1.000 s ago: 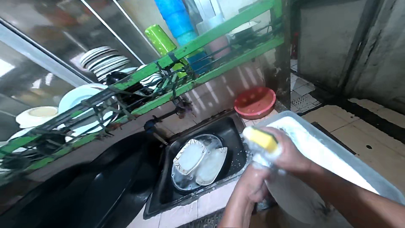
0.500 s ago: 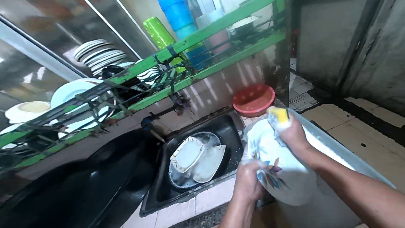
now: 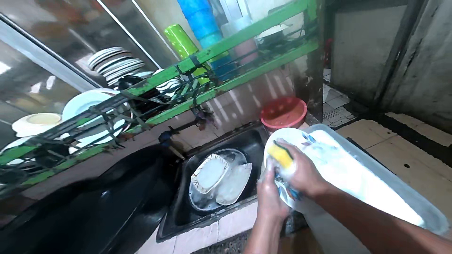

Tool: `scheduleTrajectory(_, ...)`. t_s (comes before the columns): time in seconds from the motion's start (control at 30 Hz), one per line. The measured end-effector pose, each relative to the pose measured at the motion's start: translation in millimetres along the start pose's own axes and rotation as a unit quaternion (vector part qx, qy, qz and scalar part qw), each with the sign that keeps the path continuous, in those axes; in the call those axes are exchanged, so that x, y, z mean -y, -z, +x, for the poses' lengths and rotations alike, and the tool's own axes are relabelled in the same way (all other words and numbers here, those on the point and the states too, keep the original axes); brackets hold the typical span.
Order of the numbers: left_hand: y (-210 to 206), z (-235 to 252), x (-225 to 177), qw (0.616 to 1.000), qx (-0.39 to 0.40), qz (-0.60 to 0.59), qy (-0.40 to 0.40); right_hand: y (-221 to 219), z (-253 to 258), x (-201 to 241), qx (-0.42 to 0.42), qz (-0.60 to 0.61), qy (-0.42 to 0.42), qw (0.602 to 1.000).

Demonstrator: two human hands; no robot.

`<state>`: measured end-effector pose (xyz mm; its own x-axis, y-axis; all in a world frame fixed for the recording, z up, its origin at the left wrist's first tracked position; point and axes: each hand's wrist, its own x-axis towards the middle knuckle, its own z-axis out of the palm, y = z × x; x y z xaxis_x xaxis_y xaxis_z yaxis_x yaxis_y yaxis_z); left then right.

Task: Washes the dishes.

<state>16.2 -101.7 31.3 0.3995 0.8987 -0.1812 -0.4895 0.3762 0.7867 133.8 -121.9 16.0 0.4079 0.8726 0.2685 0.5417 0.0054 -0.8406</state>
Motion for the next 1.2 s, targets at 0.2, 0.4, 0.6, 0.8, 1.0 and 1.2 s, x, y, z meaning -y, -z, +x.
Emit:
scheduleTrajectory(0.2,5.3,-10.5,-18.4,0.973,0.046,0.126,-0.187,41.7,58.3,-43.3,-0.167,0.302,-0.250,0.905)
scheduleTrajectory(0.4,7.0,24.9,-43.5,0.990,-0.104,0.089,-0.037,91.1,53.3,-15.0,-0.211,0.642,-0.048,0.735)
scheduleTrajectory(0.6,1.5,34.1,-33.9,0.995,-0.071,-0.016,0.070,95.7,33.6,-74.2,-0.018,0.158,-0.244,0.957)
scheduleTrajectory(0.8,-20.5,19.2,21.4,0.987,0.085,0.086,0.105,47.9,-2.6,-2.7,0.013,-0.074,0.061,0.995)
scheduleTrajectory(1.0,-0.6,2.9,28.3,0.972,0.113,0.183,0.097,100.6,36.7,-64.8,-0.163,0.093,-0.205,0.961)
scheduleTrajectory(1.2,-30.3,8.6,-13.3,0.949,0.135,0.239,0.155,63.2,6.6,5.0,-0.044,-0.028,0.155,0.987)
